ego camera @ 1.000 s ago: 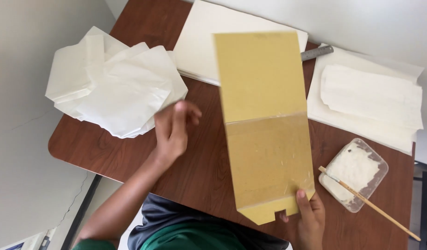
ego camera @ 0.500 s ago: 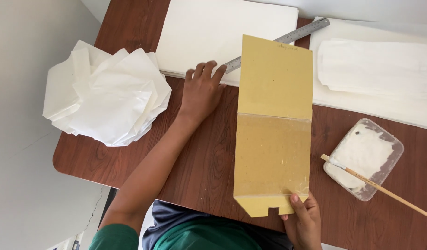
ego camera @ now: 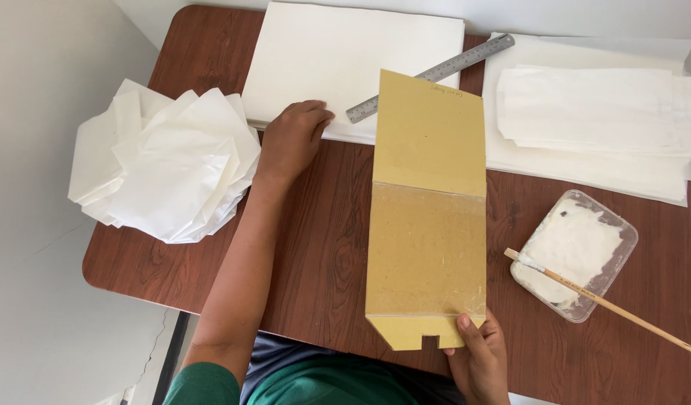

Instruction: Assembling paper bags by folding paper sheets around a template and applying glue with a brush.

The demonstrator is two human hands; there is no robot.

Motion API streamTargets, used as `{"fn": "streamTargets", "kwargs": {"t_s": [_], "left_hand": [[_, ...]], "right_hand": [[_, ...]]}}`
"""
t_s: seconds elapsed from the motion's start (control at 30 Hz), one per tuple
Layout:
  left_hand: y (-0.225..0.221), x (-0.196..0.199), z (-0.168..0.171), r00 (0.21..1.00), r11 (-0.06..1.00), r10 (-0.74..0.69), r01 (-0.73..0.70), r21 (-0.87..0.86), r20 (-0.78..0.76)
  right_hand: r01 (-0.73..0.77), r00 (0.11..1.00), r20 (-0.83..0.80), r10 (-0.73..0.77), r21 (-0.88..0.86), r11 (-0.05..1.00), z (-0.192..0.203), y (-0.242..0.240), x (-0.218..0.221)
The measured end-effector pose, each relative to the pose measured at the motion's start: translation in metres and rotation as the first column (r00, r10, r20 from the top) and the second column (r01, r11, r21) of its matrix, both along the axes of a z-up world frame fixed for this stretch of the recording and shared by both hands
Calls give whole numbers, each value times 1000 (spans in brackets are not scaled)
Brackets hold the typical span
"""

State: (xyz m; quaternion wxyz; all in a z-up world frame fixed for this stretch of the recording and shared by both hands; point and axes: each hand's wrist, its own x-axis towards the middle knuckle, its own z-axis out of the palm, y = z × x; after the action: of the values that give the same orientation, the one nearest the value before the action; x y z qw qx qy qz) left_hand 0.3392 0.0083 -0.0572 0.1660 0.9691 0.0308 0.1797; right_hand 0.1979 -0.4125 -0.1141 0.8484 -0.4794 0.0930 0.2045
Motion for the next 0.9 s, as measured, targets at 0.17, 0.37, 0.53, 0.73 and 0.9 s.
{"fn": "streamTargets", "kwargs": {"t_s": [0.17,0.37,0.53,0.73,0.9], "left_hand": [[-8,12,-3,983,993,61,-78,90,172],[-23,22,21,953,945,17,-115,307,303],[-22,44,48,881,796,33,-309,521,472],[-1,79,101,734,651,140,-574,496,665],[0,-4,151,652,762,70,-524,382,755]], "right_hand": [[-22,1000,0,22,14,1000,1,2,1],[-1,1000,-2,1,51,999,4,2,2],[-43,999,26,43,14,999,8,5,5],[-58,998,34,56,44,997,6,2,6],[65,998,3,-66,105,992,3,-1,-1]]}}
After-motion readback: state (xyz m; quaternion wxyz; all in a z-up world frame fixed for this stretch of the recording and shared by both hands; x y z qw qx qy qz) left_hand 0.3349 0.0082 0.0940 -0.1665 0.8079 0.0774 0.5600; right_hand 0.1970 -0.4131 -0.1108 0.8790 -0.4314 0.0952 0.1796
